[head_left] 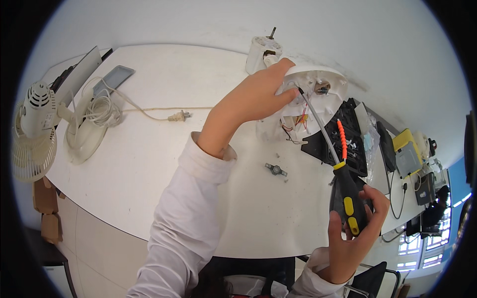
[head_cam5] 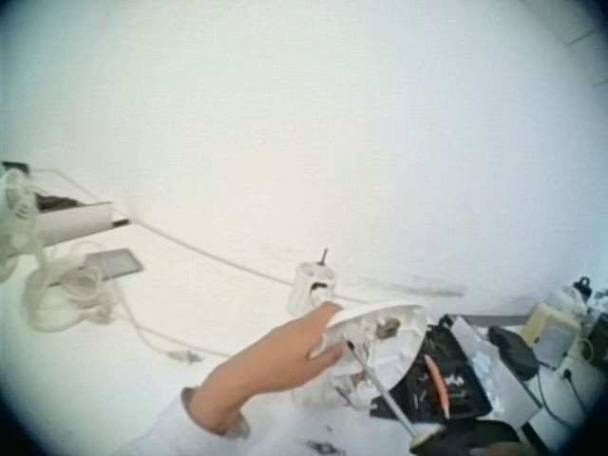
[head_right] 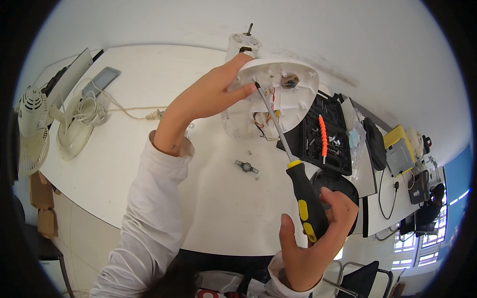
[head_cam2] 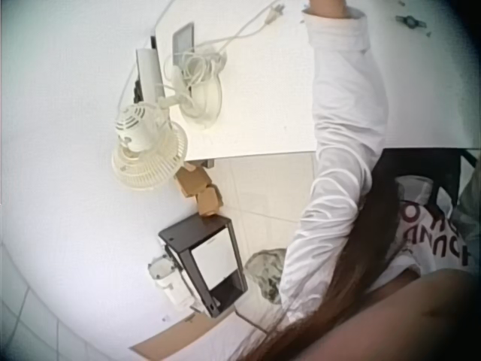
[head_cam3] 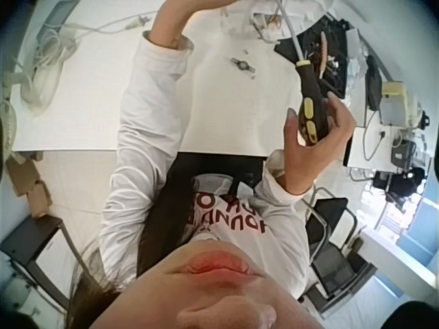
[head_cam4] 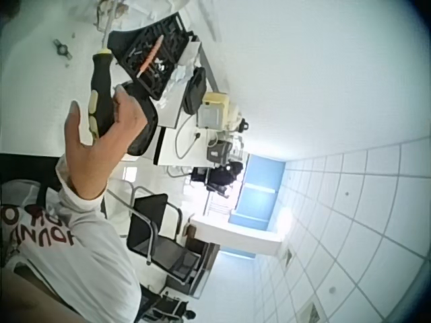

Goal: The person uses a screwdriver to tighten screws into a white plastic housing containing wires and a motor. They repeatedly pick up screws from the table, insert them into the housing, and turn the screwdriver to secure them.

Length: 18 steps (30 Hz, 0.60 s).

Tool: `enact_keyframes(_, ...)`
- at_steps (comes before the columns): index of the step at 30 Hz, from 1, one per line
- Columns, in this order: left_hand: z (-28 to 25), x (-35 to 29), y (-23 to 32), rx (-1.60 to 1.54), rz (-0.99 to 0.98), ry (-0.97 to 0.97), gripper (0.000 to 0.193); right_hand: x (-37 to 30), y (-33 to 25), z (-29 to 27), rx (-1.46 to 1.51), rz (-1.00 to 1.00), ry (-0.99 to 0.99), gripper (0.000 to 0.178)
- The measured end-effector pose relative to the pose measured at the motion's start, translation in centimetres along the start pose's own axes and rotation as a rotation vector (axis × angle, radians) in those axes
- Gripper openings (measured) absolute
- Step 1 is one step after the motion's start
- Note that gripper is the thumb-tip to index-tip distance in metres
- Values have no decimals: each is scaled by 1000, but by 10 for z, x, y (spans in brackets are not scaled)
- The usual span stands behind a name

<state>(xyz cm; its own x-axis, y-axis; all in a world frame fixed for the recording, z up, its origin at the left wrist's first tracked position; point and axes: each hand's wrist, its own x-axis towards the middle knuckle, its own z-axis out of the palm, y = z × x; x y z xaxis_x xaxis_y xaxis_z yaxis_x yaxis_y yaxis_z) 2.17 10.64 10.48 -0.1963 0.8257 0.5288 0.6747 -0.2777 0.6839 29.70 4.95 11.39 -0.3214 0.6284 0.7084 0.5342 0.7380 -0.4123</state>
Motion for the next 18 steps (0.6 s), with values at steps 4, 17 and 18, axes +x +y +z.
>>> enact_keyframes(4,2,0,4,7,25,10,38,-1,5,-5,-46,-21,-76,43)
enact_keyframes(17,4,0,2,13,59,51,35,2,-11,-1,129,251,83,28)
enact_keyframes(18,3,0,2,15,44,39,35,1,-6,3,128,233,89,28)
